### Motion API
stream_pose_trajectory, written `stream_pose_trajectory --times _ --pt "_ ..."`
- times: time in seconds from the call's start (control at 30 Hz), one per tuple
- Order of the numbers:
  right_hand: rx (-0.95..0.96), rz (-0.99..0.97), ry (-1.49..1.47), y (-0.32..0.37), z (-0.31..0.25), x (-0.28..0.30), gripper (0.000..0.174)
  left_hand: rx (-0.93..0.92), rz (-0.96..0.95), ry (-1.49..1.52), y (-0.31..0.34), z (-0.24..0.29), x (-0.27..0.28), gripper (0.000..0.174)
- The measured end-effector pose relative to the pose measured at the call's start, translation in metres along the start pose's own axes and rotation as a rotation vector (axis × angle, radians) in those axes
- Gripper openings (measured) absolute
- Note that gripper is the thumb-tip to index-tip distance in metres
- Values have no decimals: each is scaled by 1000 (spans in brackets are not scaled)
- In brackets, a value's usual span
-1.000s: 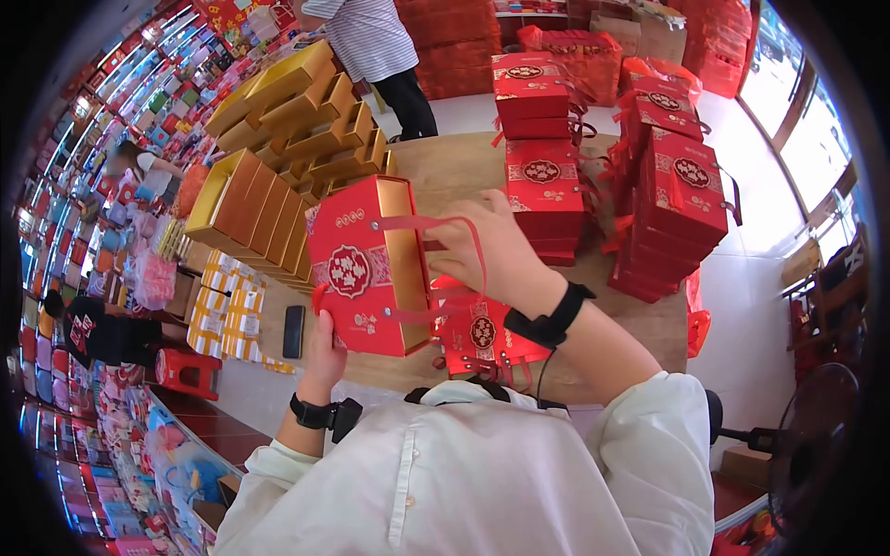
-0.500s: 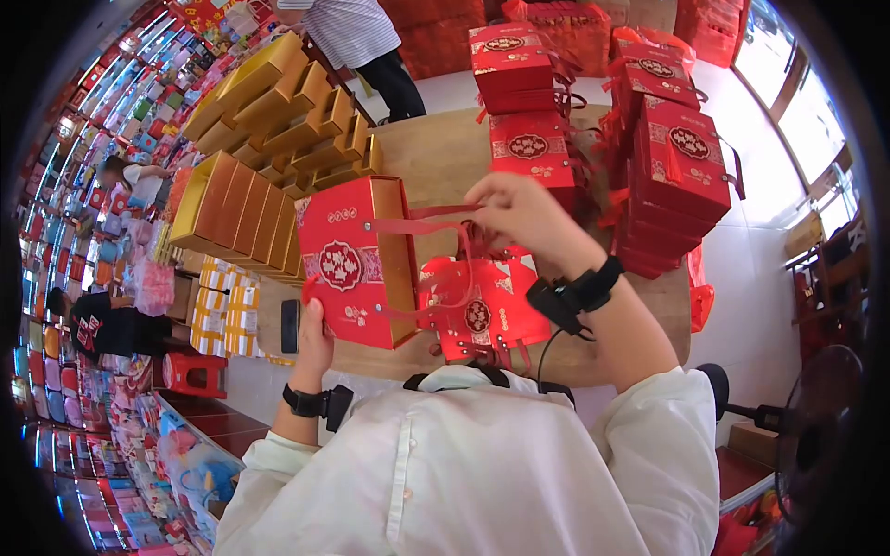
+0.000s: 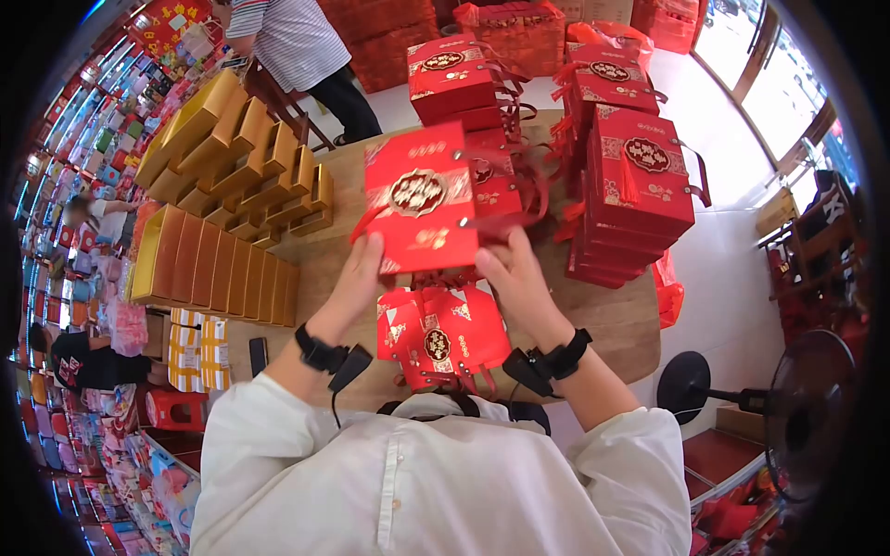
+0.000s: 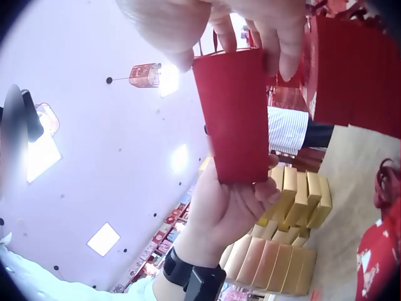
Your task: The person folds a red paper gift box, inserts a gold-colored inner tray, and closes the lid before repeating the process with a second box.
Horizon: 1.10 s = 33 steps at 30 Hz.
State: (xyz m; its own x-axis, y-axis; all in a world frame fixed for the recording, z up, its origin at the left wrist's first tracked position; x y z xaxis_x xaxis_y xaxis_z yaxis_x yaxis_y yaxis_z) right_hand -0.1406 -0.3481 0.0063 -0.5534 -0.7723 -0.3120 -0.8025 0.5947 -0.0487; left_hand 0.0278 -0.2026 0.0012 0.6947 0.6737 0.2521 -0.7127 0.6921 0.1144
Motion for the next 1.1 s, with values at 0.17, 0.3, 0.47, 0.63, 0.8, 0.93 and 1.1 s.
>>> stream_pose_trajectory --times 0.17,0.3,0.47,0.63,0.8,0.93,1.1 --pt "115 277 100 -49 -24 36 32 1 -66 234 -54 27 -51 47" --pt "294 335 614 -76 3 72 34 -245 -47 -64 -90 12 -60 48" --pt "304 343 628 -73 18 81 36 -146 -74 -17 -88 3 -63 50" --pt "105 398 429 -36 39 85 20 -98 46 44 -61 -36 -20 43" --pt "-193 -85 818 27 180 85 24 347 -149 -578 31 -196 33 32" --pt "-432 -101 844 44 218 87 38 322 -70 -411 99 -235 28 31" --pt "-341 -113 960 43 223 82 50 311 -231 -669 111 -211 7 34"
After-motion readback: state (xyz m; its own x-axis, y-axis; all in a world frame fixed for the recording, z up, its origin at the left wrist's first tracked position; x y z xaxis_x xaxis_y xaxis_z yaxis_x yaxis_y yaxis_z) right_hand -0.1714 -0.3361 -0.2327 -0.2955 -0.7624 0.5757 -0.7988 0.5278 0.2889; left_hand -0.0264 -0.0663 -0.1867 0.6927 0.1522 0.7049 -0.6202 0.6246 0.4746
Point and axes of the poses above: each hand's wrist, its own y-axis away from the middle knuckle, its own x-axis out of the back of the hand, z = x × y, the point moved 6 cm from there along -y, towards the middle knuckle, and after that the axes turned 4 degrees about z, right-handed, at the moved point
